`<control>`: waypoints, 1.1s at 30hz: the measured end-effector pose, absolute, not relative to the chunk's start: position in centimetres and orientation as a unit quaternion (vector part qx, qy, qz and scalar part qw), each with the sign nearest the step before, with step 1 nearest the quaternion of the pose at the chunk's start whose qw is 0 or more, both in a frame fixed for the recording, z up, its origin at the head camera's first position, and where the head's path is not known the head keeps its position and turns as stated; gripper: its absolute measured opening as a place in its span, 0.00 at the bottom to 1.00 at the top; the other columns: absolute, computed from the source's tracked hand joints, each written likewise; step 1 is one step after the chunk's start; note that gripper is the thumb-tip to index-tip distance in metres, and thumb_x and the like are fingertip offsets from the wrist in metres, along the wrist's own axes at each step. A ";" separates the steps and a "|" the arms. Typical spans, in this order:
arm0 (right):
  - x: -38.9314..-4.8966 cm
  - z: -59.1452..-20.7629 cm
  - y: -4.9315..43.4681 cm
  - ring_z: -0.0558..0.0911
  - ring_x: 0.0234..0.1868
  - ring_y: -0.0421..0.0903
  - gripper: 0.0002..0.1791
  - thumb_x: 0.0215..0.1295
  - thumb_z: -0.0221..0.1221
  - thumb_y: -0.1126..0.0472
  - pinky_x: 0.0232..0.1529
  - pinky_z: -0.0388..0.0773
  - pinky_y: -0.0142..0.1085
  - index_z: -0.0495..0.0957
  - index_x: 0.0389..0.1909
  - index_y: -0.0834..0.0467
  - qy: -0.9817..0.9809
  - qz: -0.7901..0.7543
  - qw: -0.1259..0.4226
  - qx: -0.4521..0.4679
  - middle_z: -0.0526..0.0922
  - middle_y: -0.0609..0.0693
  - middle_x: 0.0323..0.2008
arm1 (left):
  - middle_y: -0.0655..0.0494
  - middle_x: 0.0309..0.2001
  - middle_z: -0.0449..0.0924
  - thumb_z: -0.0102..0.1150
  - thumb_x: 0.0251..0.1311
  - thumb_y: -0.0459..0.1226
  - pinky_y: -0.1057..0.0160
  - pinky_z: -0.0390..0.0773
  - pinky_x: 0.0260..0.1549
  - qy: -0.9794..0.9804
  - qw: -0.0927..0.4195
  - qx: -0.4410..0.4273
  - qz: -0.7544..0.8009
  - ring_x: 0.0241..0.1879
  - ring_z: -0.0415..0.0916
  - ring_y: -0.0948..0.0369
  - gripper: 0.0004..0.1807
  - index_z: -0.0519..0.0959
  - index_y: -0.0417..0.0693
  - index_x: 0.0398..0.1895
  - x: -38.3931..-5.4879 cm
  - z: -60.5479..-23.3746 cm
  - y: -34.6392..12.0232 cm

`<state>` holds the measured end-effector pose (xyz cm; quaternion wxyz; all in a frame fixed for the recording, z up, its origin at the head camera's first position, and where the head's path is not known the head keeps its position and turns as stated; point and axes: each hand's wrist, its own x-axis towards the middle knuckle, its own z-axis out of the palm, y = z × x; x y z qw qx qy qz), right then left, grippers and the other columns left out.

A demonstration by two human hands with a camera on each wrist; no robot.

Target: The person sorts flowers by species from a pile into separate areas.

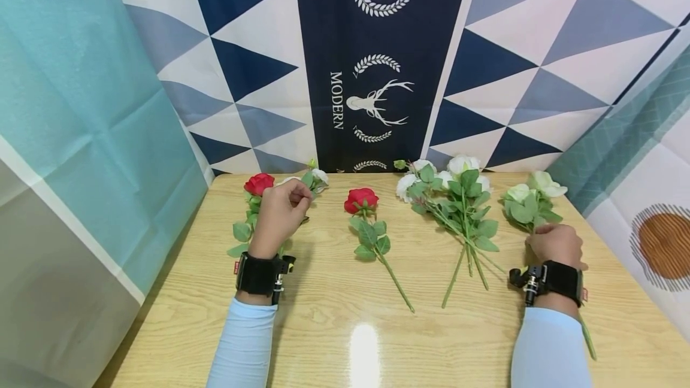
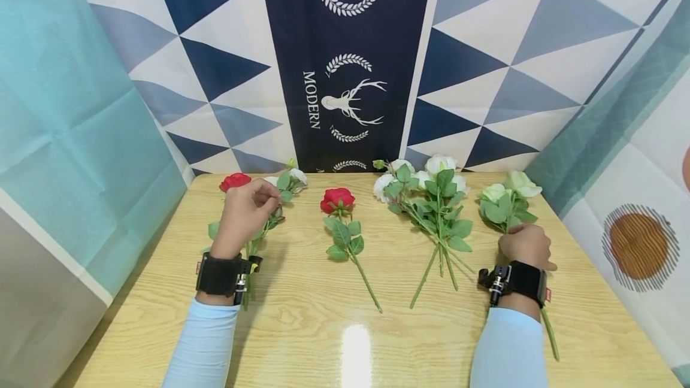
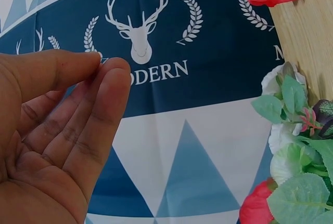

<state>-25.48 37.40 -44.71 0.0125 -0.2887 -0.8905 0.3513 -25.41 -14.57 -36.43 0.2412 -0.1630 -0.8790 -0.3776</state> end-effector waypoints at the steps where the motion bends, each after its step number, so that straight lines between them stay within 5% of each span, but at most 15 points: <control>1: -25.6 -44.7 37.4 0.61 0.58 0.77 0.24 0.67 0.57 0.58 0.54 0.41 0.76 0.72 0.60 0.66 -0.890 0.351 0.011 -0.290 0.64 0.71 0.63 | 0.57 0.26 0.82 0.64 0.58 0.28 0.66 0.75 0.24 -0.879 0.242 -0.163 -0.377 0.24 0.76 0.65 0.05 0.81 0.46 0.29 -25.4 -36.4 -14.6; 25: -25.1 -43.2 38.0 0.49 0.66 0.76 0.30 0.68 0.55 0.53 0.54 0.39 0.76 0.67 0.66 0.65 -0.882 0.365 0.010 -0.298 0.54 0.72 0.69 | 0.57 0.25 0.81 0.63 0.58 0.28 0.65 0.75 0.24 -0.885 0.242 -0.164 -0.362 0.23 0.76 0.65 0.05 0.81 0.46 0.28 -25.5 -36.5 -14.9; 33: -24.8 -41.8 37.7 0.49 0.65 0.78 0.31 0.69 0.55 0.51 0.52 0.38 0.78 0.67 0.65 0.67 -0.891 0.355 0.029 -0.281 0.55 0.73 0.68 | 0.57 0.16 0.70 0.65 0.59 0.35 0.65 0.63 0.16 -0.957 0.125 -0.076 -0.252 0.16 0.67 0.60 0.12 0.76 0.48 0.19 -25.5 -37.6 -15.9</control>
